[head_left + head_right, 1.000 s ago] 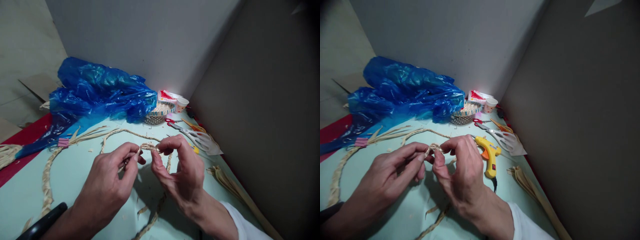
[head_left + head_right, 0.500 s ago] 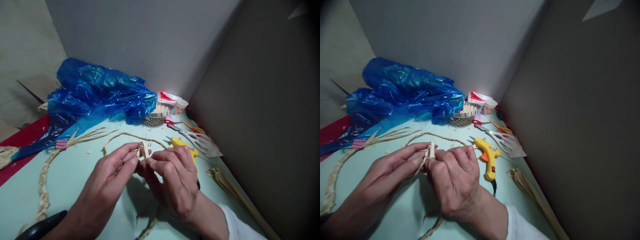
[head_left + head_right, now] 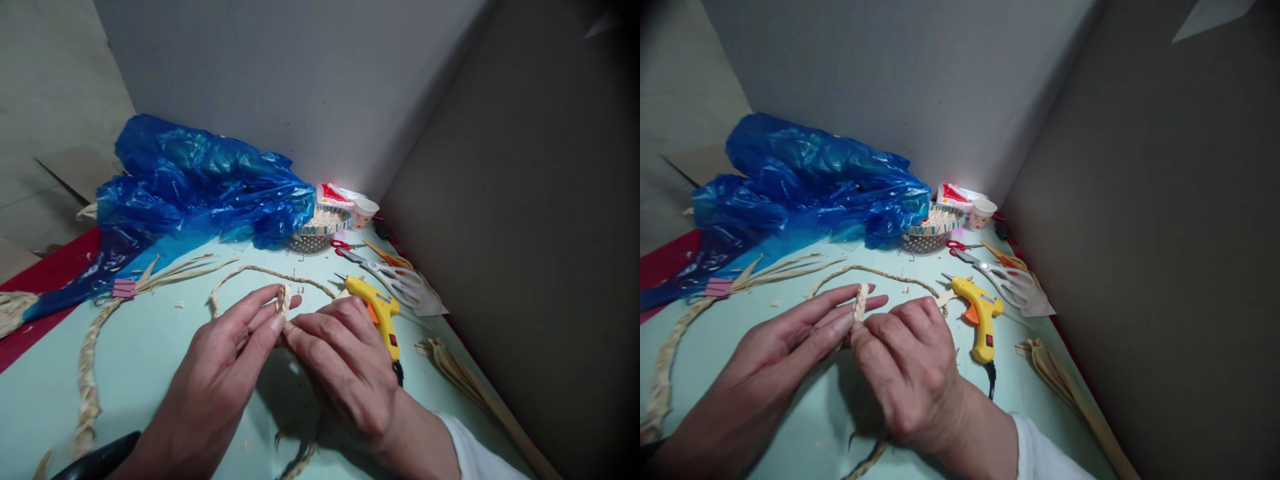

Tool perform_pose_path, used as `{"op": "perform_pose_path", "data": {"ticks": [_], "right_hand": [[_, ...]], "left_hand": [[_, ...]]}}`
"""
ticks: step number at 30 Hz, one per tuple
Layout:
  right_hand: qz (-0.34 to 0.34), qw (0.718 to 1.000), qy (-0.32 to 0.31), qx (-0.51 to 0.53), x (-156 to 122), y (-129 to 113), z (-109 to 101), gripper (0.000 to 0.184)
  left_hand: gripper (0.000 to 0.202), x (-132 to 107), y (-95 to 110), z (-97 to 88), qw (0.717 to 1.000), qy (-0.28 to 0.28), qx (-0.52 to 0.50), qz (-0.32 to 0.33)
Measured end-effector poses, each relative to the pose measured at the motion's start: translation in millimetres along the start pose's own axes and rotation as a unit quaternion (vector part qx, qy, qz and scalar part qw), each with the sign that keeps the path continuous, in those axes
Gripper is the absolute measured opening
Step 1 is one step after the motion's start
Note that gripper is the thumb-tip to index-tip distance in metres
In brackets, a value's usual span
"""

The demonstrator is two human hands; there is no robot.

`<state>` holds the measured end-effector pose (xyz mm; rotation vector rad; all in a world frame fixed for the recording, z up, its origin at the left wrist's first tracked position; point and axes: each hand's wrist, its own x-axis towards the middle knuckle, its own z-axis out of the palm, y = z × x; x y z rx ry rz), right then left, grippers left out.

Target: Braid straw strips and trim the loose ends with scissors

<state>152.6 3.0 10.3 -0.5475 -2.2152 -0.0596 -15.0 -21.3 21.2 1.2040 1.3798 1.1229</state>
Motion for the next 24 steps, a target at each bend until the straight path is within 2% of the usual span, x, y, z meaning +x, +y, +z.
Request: {"op": "perform_pose_path", "data": {"ticks": [3, 6, 9, 12, 15, 19, 24], "right_hand": [[0.003, 0.999, 0.020, 0.048, -2, 1, 1, 0.029], [0.017, 0.996, 0.006, 0.084, -1, 1, 2, 0.035], [0.047, 0.991, 0.017, 0.121, 3, 0, 2, 0.041], [0.090, 0.982, 0.025, 0.165, 6, -2, 0, 0.042], [0.158, 0.965, 0.010, 0.208, 5, -3, -2, 0.038], [0.249, 0.928, 0.008, 0.278, -2, -2, 0, 0.035], [0.259, 0.917, 0.017, 0.302, -3, -3, 3, 0.029]], "left_hand": [[0.058, 0, 1, -3.0, 1.000, 0.007, 0.015, 0.017], [0.056, -1, -2, -6.9, 0.998, 0.018, 0.044, 0.037], [0.051, -1, -8, -10.0, 0.995, 0.018, 0.075, 0.063], [0.047, -1, -10, -10.3, 0.984, 0.022, 0.134, 0.116], [0.048, -2, -7, -7.7, 0.960, 0.041, 0.207, 0.185], [0.048, -5, -9, -4.4, 0.913, 0.072, 0.292, 0.276], [0.049, -6, -16, -3.1, 0.852, 0.099, 0.376, 0.350]]}}
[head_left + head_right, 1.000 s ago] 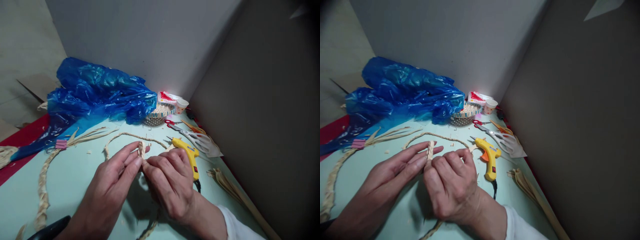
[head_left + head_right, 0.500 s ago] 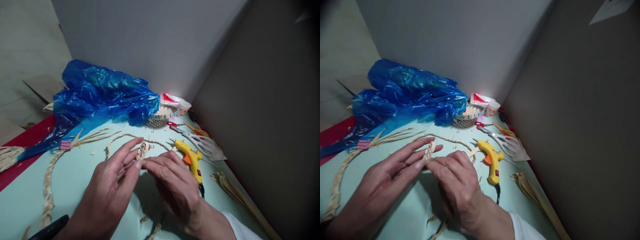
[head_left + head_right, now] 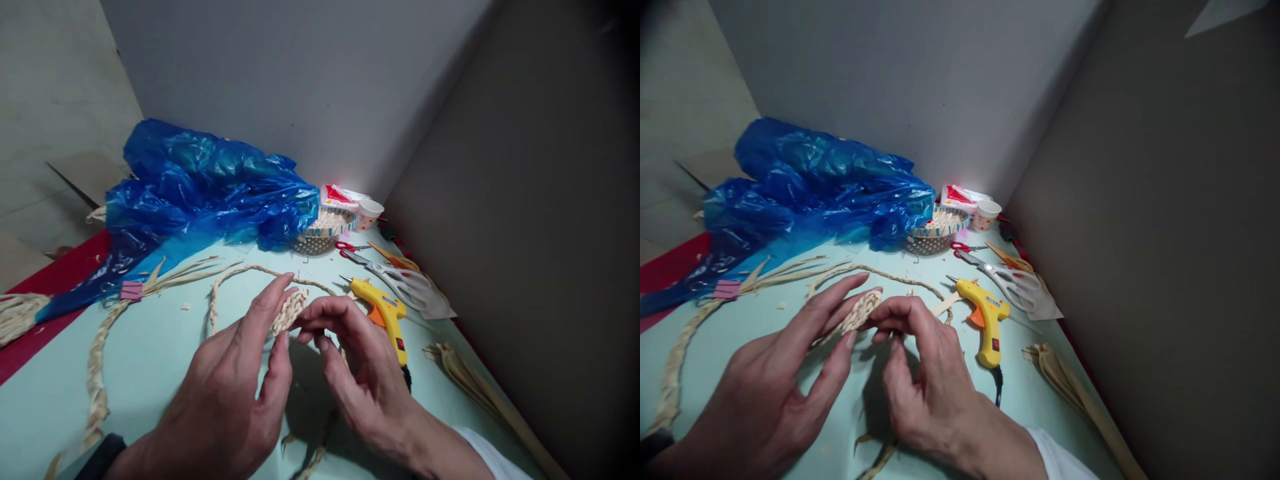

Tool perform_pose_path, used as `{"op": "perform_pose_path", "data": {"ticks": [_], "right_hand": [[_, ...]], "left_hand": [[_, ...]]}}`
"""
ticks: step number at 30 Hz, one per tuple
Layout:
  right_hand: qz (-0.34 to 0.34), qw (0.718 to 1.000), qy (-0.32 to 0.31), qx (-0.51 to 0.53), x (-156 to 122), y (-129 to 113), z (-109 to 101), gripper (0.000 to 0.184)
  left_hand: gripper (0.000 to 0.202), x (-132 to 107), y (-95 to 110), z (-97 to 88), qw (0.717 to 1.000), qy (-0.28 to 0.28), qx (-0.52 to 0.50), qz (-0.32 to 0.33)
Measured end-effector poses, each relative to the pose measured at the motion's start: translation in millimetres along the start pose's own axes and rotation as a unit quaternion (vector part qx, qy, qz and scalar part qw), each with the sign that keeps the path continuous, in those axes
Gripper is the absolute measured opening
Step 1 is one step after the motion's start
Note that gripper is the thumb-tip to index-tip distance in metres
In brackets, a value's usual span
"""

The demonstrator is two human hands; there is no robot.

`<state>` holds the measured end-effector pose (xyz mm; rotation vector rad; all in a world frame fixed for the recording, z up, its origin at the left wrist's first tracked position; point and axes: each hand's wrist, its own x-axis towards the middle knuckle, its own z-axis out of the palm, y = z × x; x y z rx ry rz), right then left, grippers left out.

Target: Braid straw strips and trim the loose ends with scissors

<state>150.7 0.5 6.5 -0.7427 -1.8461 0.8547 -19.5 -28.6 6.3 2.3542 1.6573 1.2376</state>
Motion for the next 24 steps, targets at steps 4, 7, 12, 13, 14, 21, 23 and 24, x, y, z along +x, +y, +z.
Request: {"op": "perform_pose_path", "data": {"ticks": [4, 7, 12, 13, 14, 21, 23, 24], "right_hand": [[-0.034, 0.997, -0.017, -0.072, 4, -6, 0, 0.026], [-0.036, 0.994, 0.013, -0.104, 7, -7, -2, 0.019], [0.048, 0.989, 0.091, -0.109, 13, 0, -13, 0.014], [0.058, 0.990, 0.095, -0.091, 15, 1, -16, 0.015], [0.066, 0.991, 0.097, -0.065, 17, 2, -19, 0.016], [0.099, 0.985, 0.139, 0.039, 29, 8, -36, 0.004], [0.123, 0.979, 0.139, 0.083, 29, 8, -38, 0.007], [0.136, 0.976, 0.135, 0.106, 29, 8, -38, 0.008]], "left_hand": [[0.043, 4, 1, -1.2, 1.000, -0.001, 0.014, 0.004], [0.041, 7, 3, -2.1, 1.000, -0.009, 0.005, -0.008], [0.047, 4, -2, 1.8, 0.999, -0.019, -0.031, -0.037], [0.048, 4, -3, 2.2, 0.997, -0.025, -0.056, -0.052], [0.048, 4, -4, 1.9, 0.993, -0.037, -0.090, -0.071], [0.033, 19, 9, -11.6, 0.866, -0.126, -0.398, -0.274], [0.033, 22, 13, -14.0, 0.838, -0.140, -0.440, -0.290], [0.034, 23, 13, -14.7, 0.829, -0.148, -0.453, -0.294]]}}
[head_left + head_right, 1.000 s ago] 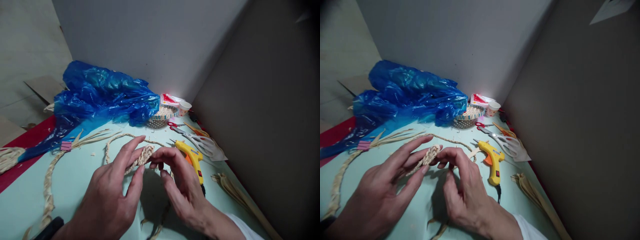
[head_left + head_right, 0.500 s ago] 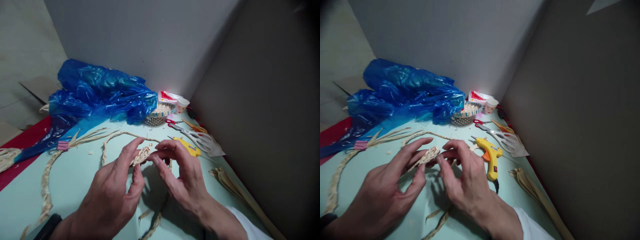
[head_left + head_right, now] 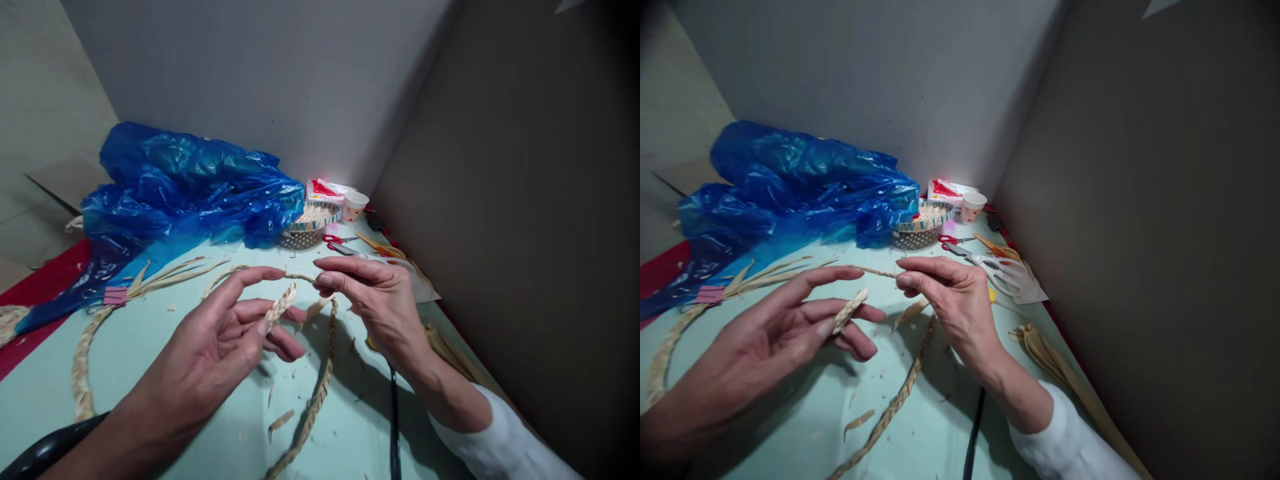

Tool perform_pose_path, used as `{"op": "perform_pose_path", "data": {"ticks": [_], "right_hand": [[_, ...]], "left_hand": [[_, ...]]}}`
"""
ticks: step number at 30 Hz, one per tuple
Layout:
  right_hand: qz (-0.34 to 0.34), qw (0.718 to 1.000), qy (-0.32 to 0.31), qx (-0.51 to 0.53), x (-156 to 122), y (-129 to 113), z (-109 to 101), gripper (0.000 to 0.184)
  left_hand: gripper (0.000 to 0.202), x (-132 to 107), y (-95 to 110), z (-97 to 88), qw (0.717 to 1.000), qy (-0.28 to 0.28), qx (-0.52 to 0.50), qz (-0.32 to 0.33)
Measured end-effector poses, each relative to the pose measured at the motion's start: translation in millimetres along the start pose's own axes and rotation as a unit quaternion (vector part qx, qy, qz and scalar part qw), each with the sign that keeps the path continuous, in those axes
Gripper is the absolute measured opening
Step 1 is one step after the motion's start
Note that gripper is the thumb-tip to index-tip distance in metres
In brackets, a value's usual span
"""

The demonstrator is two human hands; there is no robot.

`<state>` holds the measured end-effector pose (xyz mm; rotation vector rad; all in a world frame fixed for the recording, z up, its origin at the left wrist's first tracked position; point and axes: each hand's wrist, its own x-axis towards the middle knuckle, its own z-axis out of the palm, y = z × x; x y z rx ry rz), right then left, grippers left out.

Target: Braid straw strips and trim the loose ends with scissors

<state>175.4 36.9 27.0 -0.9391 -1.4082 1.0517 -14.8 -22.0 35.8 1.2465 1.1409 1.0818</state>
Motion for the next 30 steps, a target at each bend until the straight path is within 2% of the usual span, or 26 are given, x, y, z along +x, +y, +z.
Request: {"op": "perform_pose_path", "data": {"ticks": [4, 7, 10, 15, 19, 24, 27, 30], "right_hand": [[0.041, 0.997, -0.034, 0.051, -4, -2, 3, 0.012], [0.023, 0.997, -0.062, 0.040, -8, -2, 4, 0.013], [-0.001, 0.997, -0.071, 0.029, -10, 0, 5, 0.012], [0.031, 0.995, -0.075, 0.053, -13, 3, 8, 0.016], [0.072, 0.995, -0.065, 0.020, -12, 1, 8, 0.026], [-0.019, 0.994, -0.042, -0.103, -11, -1, 2, 0.048], [-0.030, 0.987, -0.084, -0.132, -10, -2, 2, 0.032], [-0.050, 0.988, -0.119, -0.090, -9, -1, 3, 0.011]], "left_hand": [[0.038, 3, 3, -4.7, 0.997, -0.044, -0.047, -0.038], [0.041, 5, 5, -10.9, 0.992, -0.093, -0.061, -0.060], [0.037, 6, 6, -14.2, 0.985, -0.115, -0.111, -0.070], [0.037, 5, 2, -16.2, 0.966, -0.168, -0.182, -0.073], [0.036, 6, 0, -18.6, 0.964, -0.167, -0.192, -0.079], [0.038, 6, -4, -20.0, 0.956, -0.166, -0.224, -0.097], [0.040, 7, -4, -19.7, 0.952, -0.161, -0.237, -0.110], [0.041, 9, -3, -19.5, 0.949, -0.155, -0.250, -0.116]]}}
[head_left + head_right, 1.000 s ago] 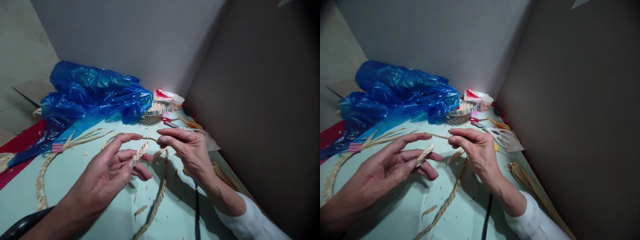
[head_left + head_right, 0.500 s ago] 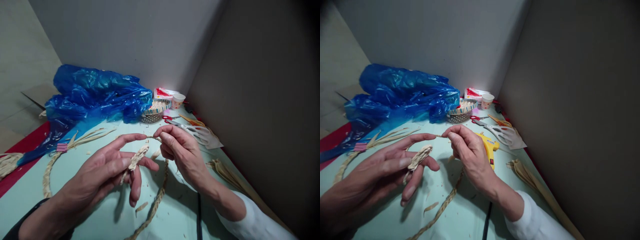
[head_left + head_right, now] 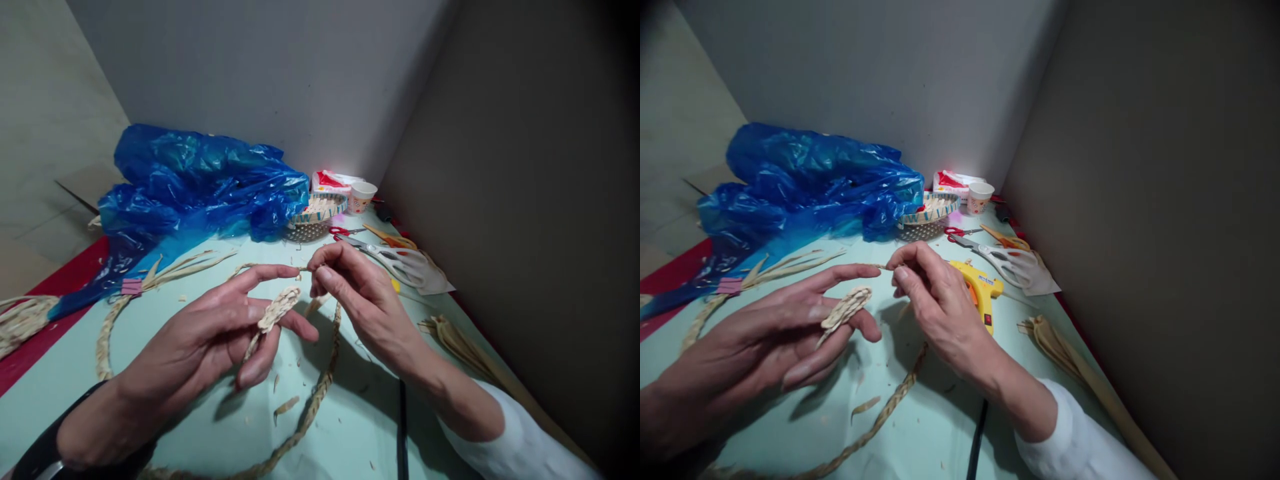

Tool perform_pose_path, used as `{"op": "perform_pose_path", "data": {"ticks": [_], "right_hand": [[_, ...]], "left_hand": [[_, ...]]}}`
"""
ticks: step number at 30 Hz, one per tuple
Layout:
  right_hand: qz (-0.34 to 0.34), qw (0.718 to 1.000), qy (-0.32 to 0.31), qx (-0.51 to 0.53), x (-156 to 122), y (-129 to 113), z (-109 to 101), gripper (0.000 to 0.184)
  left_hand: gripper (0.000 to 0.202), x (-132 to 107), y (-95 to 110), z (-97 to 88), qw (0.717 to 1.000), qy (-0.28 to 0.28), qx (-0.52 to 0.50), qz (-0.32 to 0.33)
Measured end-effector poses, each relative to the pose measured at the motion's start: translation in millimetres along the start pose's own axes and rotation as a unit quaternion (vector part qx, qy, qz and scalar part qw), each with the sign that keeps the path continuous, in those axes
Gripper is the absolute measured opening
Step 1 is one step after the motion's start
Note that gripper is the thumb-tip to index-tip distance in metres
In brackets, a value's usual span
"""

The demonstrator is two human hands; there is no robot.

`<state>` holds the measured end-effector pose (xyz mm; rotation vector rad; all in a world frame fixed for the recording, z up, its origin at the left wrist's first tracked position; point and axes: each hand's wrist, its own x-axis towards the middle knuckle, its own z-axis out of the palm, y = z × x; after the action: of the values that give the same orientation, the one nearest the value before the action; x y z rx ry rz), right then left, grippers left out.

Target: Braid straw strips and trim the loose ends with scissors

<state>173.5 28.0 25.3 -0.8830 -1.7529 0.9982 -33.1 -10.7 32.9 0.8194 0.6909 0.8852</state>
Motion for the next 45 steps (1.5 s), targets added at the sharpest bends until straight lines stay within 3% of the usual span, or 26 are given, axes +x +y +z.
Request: {"op": "perform_pose_path", "data": {"ticks": [4, 10, 15, 20, 23, 28, 38, 45], "right_hand": [[0.008, 0.998, 0.006, 0.070, 1, 4, -1, 0.009], [0.108, 0.989, -0.004, 0.103, 0, 4, 0, 0.023], [0.079, 0.991, -0.101, -0.029, 0, -6, 3, 0.022], [0.071, 0.982, -0.174, -0.018, -5, -10, 7, 0.020], [0.061, 0.986, -0.152, -0.024, -7, -8, 7, 0.022], [0.059, 0.993, -0.098, -0.037, -5, -3, 8, 0.023], [0.007, 0.992, -0.111, -0.066, -6, 0, 7, 0.019], [-0.014, 0.990, -0.135, -0.047, -4, 2, 7, 0.018]], "left_hand": [[0.042, 1, 2, 0.1, 1.000, -0.001, -0.022, -0.005], [0.039, 0, 1, 1.2, 1.000, -0.008, -0.024, -0.016], [0.045, 1, -3, 1.5, 0.999, -0.001, -0.011, -0.035], [0.051, 0, -11, 2.3, 0.996, 0.014, 0.046, -0.075], [0.044, 0, -13, 2.6, 0.990, 0.049, 0.098, -0.083], [0.026, 2, -10, 1.3, 0.966, 0.129, 0.224, -0.028], [0.017, 3, -6, -2.3, 0.955, 0.097, 0.281, -0.023], [0.019, 9, -7, -4.4, 0.948, 0.125, 0.293, -0.013]]}}
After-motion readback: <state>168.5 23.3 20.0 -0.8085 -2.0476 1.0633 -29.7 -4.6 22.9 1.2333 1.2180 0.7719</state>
